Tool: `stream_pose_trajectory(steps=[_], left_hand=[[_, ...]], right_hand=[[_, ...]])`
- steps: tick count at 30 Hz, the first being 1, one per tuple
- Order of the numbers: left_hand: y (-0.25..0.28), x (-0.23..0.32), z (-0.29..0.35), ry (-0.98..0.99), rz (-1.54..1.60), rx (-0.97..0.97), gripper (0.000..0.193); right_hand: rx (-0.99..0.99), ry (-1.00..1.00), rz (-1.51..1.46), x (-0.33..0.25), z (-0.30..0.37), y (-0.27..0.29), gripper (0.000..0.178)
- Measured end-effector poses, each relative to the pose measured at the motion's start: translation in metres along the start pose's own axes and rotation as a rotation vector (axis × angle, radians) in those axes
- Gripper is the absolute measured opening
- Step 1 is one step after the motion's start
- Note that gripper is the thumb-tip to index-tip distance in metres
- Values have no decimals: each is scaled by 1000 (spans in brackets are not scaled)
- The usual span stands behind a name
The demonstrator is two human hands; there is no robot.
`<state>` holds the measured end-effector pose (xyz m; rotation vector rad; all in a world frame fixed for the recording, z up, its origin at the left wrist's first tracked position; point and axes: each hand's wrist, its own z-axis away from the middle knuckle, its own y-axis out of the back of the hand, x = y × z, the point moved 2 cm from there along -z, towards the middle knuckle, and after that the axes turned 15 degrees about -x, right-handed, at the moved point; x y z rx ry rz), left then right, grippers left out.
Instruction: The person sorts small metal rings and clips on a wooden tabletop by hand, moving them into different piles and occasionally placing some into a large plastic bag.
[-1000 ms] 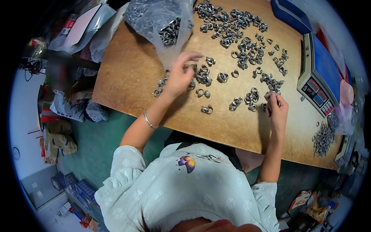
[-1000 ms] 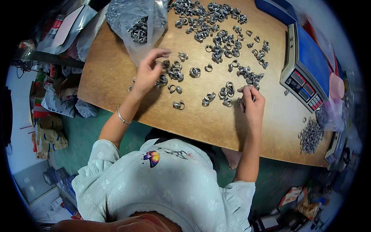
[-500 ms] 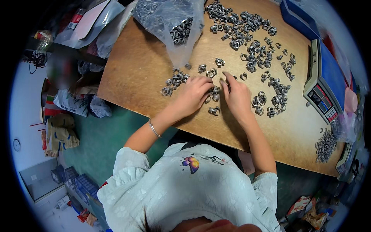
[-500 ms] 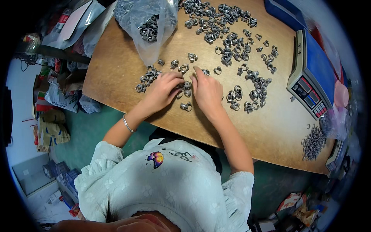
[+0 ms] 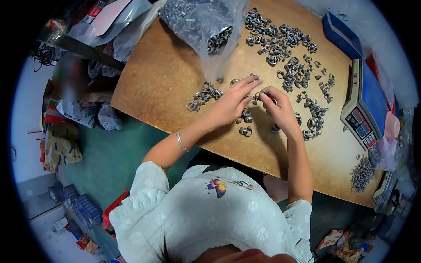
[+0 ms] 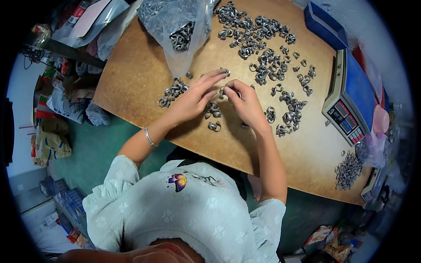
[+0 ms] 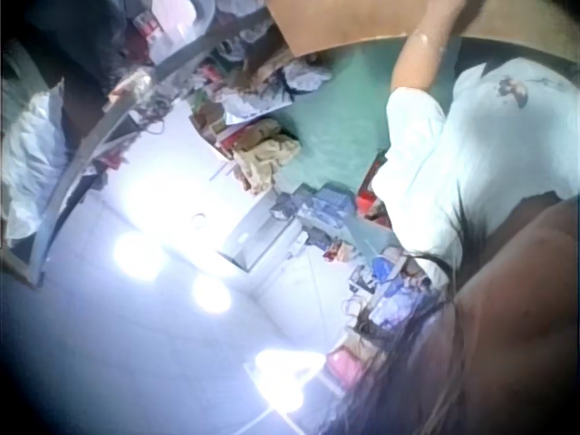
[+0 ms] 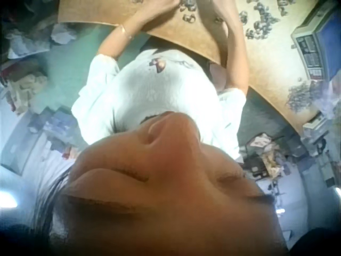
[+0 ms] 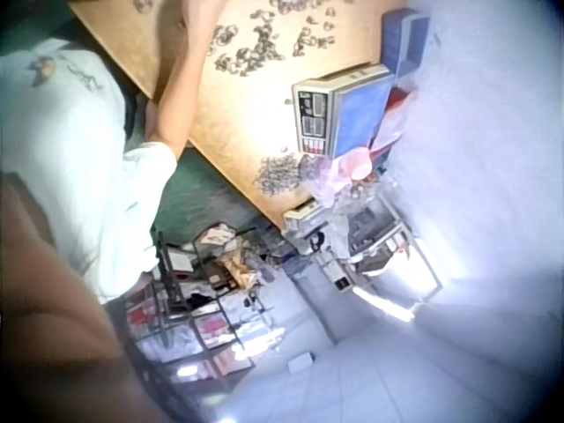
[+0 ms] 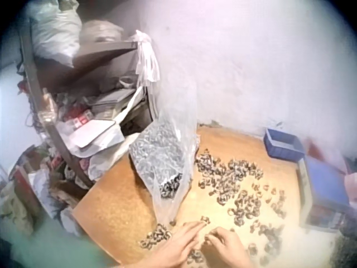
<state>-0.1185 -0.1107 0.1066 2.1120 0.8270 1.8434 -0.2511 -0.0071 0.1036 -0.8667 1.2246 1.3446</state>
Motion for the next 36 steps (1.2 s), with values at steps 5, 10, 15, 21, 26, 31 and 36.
stream_pose_trajectory(steps=[5, 10, 15, 21, 26, 31, 36], left_hand=[[5, -9, -23, 219, 479, -430, 24], [-1, -7, -20, 398, 1033, -342, 18], [-16, -5, -9, 480, 1239, -131, 20], [-43, 7, 0, 441, 1609, 78, 9], [-34, 24, -17, 259, 1424, 268, 19], [11, -2, -14, 111, -209, 241, 12], [-5, -34, -8, 167, -647, 102, 15]], right_hand=[[-3, 58, -185, -4, 19, 6, 15], [312, 245, 568, -12, 34, -12, 11], [327, 216, 581, -17, 51, -14, 6], [465, 326, 709, -18, 63, -41, 8], [337, 305, 406, 19, 74, -63, 11], [539, 244, -653, 62, 136, 18, 20], [1125, 161, -344, 126, 252, 132, 26]])
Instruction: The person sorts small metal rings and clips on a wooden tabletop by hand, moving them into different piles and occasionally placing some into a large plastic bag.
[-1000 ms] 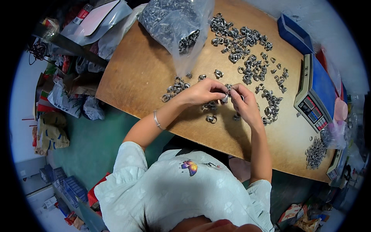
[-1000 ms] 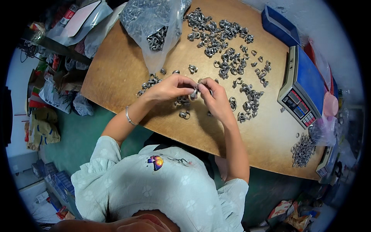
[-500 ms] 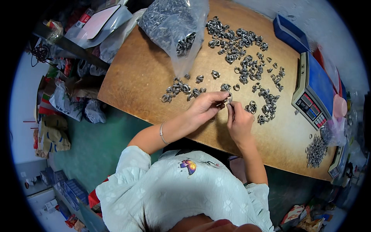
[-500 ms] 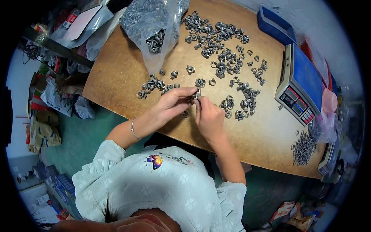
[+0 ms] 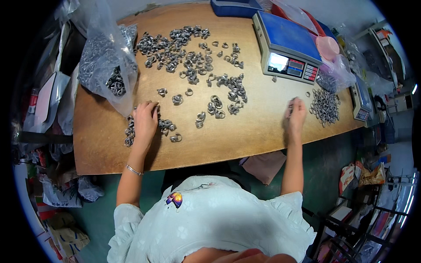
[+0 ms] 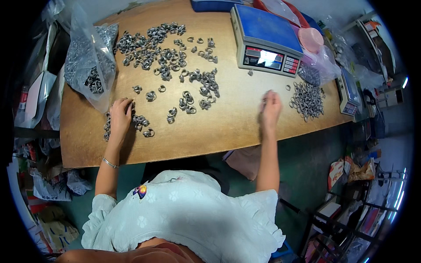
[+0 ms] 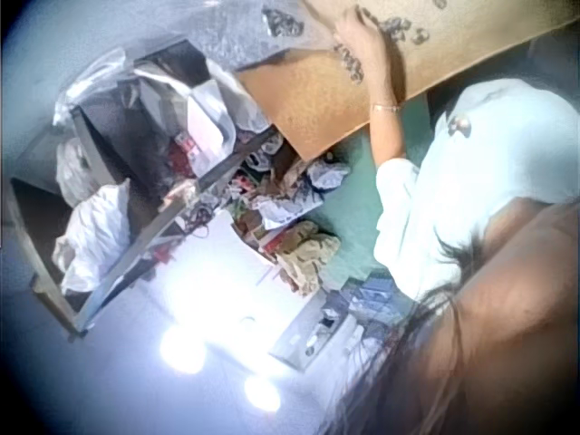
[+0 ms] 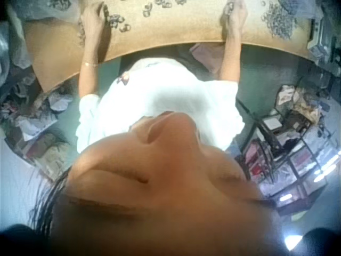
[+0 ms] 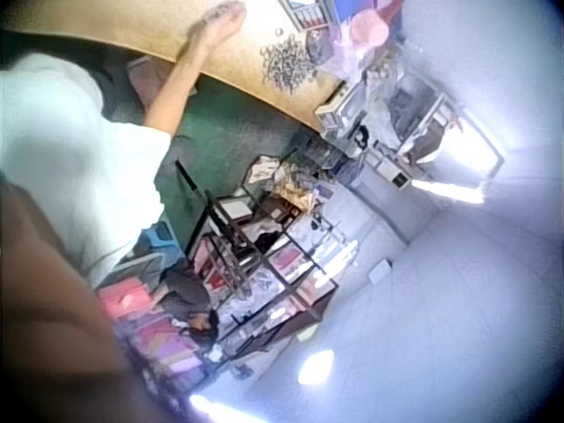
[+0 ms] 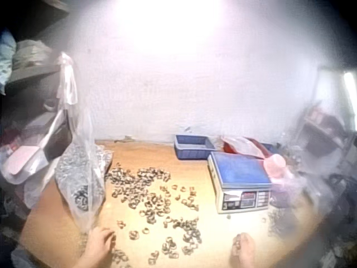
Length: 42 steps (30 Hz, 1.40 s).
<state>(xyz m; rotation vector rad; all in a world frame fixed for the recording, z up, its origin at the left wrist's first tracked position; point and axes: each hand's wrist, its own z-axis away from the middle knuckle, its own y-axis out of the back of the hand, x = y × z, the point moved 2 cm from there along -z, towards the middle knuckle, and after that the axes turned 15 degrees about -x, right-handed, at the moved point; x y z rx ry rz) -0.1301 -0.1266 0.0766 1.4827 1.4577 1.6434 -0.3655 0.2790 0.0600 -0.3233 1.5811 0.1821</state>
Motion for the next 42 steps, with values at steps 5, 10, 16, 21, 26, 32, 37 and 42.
stream_pose_trajectory(steps=[5, 10, 16, 21, 26, 32, 37, 42], left_hand=[[4, 24, -7, -65, 22, -11, 21], [-5, 47, -21, -81, -27, -213, 35], [-36, 94, -83, -187, -90, -392, 61], [-59, 126, -105, -288, -140, -569, 71], [-54, 115, -38, -548, -153, -461, 65], [-38, 85, -6, -427, -33, -430, 27], [-20, 62, -9, -132, 324, -370, 21], [-2, 38, -23, 23, 575, -288, 19]], right_hand=[[339, 105, 1500, -11, -27, 118, 25], [416, -104, 1854, 1, -41, 145, 25], [251, 416, 1564, -3, -47, 38, 27], [-409, 418, 1052, 19, -33, -131, 69], [-609, 459, 785, 21, -3, -164, 52], [-769, 528, 667, 10, 28, -188, 27], [-672, 527, 515, 8, 16, -194, 27], [-449, -194, -38, 15, -22, -160, 23]])
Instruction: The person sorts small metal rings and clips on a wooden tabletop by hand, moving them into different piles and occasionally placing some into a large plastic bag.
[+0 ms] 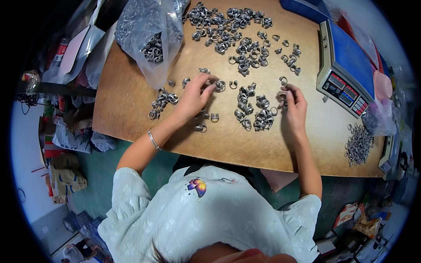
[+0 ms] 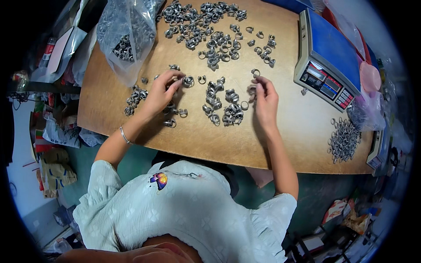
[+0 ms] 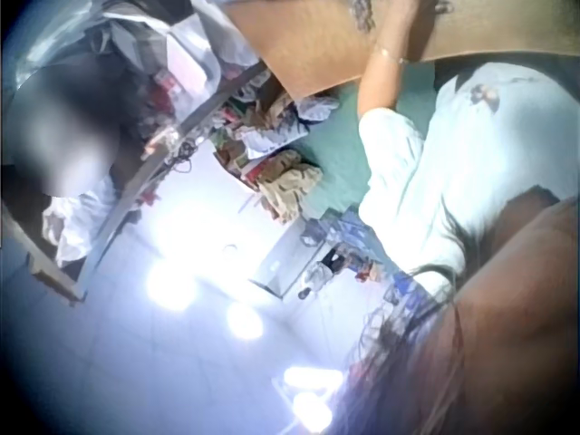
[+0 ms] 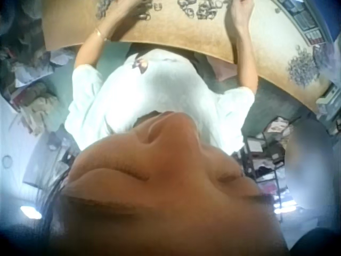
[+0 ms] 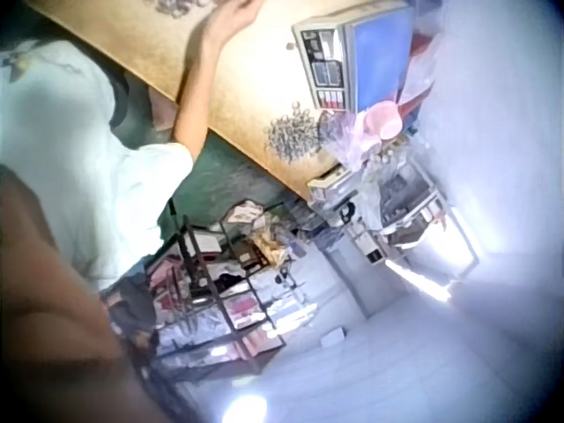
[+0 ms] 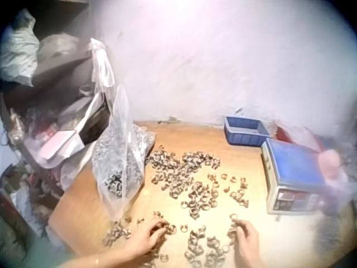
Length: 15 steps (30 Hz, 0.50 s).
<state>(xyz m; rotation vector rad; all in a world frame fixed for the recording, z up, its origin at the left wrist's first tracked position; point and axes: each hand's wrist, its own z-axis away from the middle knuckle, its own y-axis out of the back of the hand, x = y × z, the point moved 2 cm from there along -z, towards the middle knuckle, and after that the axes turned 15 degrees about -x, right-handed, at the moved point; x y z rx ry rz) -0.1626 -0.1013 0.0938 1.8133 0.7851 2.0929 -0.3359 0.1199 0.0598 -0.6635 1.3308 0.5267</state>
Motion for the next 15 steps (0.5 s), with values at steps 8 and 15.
stream_pose_trajectory(steps=[8, 15], left_hand=[[-18, 17, -3, -134, -691, -86, 47], [-11, -9, 6, -197, -378, -54, 24]], right_hand=[[-443, 374, 1217, -14, 28, -51, 59], [-110, 341, 648, -7, 17, -10, 18]])
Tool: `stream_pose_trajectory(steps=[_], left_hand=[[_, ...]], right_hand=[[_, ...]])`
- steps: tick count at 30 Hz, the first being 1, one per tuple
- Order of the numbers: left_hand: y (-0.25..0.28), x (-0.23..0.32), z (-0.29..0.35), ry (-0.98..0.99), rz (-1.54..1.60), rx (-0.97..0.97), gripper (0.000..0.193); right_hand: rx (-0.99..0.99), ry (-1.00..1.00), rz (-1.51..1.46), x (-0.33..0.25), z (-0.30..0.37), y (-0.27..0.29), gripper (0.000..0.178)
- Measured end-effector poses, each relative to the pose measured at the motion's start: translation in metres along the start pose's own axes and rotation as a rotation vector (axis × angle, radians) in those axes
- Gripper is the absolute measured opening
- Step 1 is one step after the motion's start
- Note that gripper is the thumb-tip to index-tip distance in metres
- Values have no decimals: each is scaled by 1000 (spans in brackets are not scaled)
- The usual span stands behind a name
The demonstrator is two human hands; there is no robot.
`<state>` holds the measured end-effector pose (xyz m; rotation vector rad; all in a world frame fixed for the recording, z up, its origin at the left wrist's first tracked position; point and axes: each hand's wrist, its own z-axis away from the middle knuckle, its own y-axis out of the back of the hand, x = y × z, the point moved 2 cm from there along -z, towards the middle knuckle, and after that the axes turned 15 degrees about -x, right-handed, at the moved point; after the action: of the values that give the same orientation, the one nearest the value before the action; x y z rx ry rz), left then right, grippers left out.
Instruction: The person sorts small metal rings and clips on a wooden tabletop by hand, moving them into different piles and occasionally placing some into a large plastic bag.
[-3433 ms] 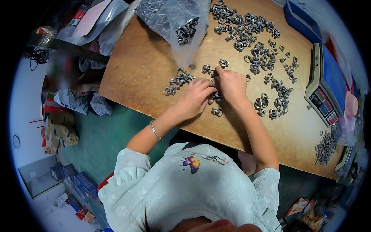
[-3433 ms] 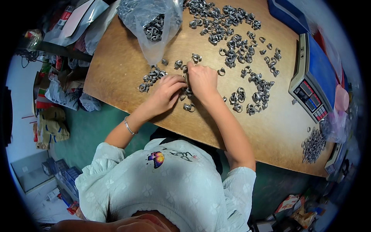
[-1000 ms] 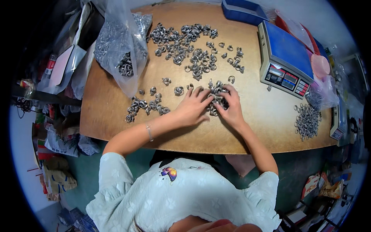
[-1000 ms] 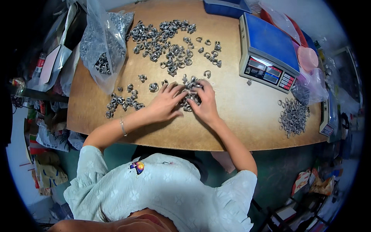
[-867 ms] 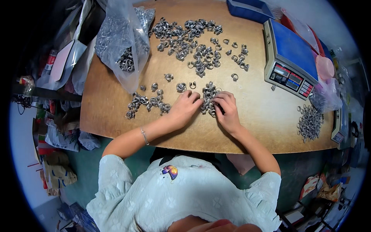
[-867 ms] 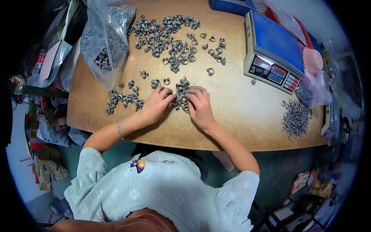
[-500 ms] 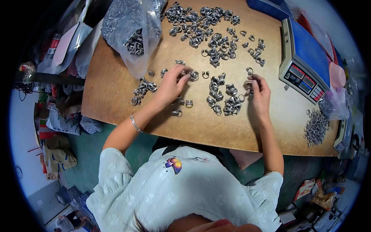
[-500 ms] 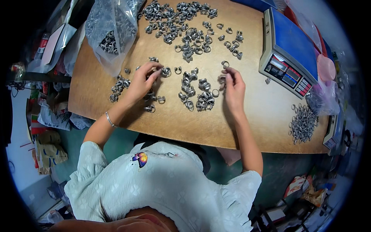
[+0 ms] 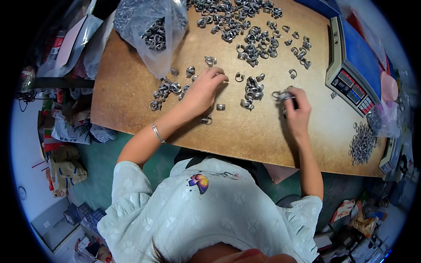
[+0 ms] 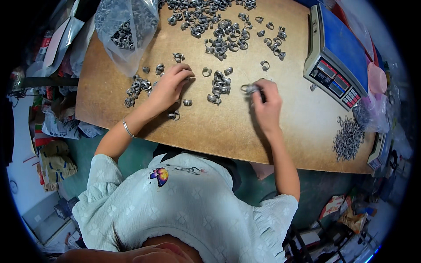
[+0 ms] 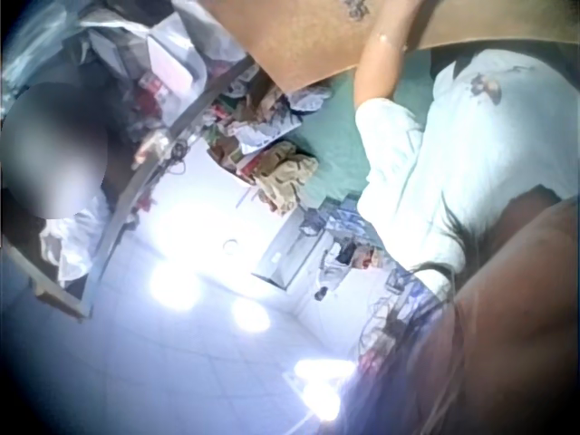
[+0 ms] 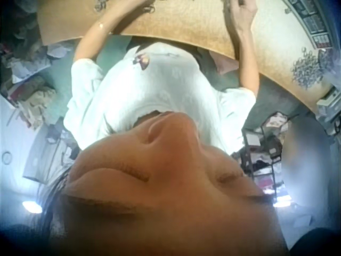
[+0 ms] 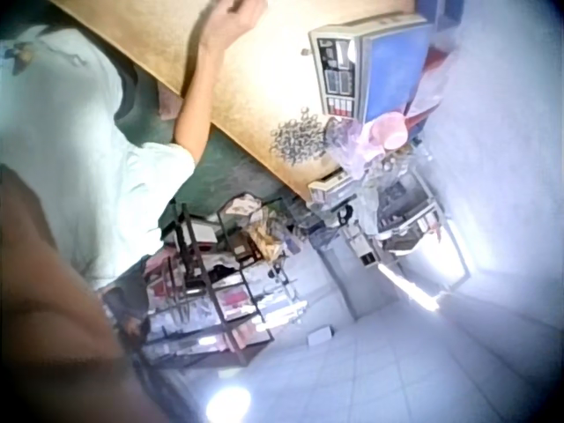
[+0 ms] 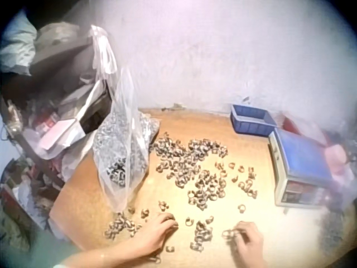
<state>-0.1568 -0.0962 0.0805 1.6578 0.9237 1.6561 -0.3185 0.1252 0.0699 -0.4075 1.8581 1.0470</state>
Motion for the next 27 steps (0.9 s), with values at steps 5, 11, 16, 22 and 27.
stream_pose_trajectory(steps=[5, 11, 16, 22, 27], left_hand=[[10, 2, -5, 53, 156, 111, 28], [3, 13, -14, 124, -242, 121, 33], [-23, 62, -37, -239, -212, -201, 51], [-35, 54, -35, -229, -286, -349, 38], [-26, 49, -23, -150, -183, -192, 38]], right_hand=[[207, -445, -943, 25, -11, 38, 23], [-46, -359, -764, 18, -11, 67, 41], [-192, -178, 80, 12, 10, 72, 42], [-220, -169, 271, 5, 36, 55, 29], [-116, -49, 563, -10, 48, 48, 23]])
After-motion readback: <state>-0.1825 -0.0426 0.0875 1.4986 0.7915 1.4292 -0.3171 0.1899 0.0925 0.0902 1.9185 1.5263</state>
